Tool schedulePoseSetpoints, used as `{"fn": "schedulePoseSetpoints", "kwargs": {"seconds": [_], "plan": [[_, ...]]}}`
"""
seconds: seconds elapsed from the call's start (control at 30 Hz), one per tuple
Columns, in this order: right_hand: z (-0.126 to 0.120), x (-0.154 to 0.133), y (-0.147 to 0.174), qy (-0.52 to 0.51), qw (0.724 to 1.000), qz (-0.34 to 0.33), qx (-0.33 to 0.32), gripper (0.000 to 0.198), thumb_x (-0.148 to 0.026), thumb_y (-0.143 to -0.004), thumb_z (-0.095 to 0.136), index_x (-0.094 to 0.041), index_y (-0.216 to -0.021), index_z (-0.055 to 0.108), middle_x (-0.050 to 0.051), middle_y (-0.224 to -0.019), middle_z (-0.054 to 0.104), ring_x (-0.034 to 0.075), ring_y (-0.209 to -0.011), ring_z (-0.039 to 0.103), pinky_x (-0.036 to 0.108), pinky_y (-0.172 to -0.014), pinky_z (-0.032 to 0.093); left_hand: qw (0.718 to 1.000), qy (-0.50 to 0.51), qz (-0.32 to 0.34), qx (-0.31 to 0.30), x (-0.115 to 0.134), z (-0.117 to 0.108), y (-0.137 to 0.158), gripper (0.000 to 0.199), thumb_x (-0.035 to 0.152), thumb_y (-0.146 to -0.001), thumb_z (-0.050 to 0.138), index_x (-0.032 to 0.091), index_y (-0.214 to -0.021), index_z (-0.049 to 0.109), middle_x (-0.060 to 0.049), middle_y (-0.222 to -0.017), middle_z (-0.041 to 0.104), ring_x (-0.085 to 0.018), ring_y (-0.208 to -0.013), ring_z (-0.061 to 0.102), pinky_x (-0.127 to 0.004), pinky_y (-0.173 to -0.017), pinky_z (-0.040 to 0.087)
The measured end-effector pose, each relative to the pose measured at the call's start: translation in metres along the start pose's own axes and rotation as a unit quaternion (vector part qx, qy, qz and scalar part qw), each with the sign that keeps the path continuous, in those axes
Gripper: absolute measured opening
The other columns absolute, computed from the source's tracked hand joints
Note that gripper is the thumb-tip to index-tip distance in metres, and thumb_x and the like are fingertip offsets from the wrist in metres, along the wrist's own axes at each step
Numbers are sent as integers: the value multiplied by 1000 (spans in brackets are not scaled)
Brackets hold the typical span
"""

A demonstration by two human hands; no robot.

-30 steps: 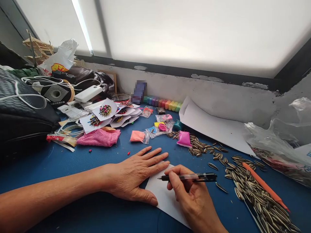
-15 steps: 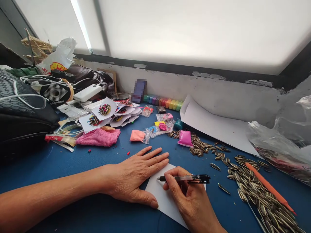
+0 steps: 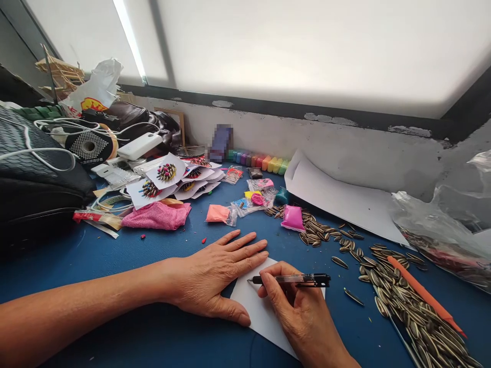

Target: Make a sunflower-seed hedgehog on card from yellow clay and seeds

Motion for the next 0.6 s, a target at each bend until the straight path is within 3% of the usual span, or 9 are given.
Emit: {"fn": "schedulePoseSetpoints", "kwargs": {"seconds": [0.23,0.6], "plan": [[-1,0,0,5,1000,3,6,43,-65,-84,59,-24,-71,64,-6,-52,44,11,-48,37,23,-46,32,1000,-6,7,3,0,0,0,89,70,-93,50,16,-159,24,-12,-165,11,-33,-153,3,-52,-123,1],[0,-5,0,-12,1000,-13,2,42,-62,-86,58,-23,-71,63,-4,-57,55,11,-50,44,23,-47,35,1000,-4,1,-3,0,1,0,91,70,-92,51,15,-159,24,-12,-165,10,-31,-153,1,-51,-123,-1]]}}
Point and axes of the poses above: each hand's wrist, its own y-axis away from the middle knuckle, its own z-axis out of the palm, x = y × z, the point moved 9 cm from there along -y, towards the middle knuckle
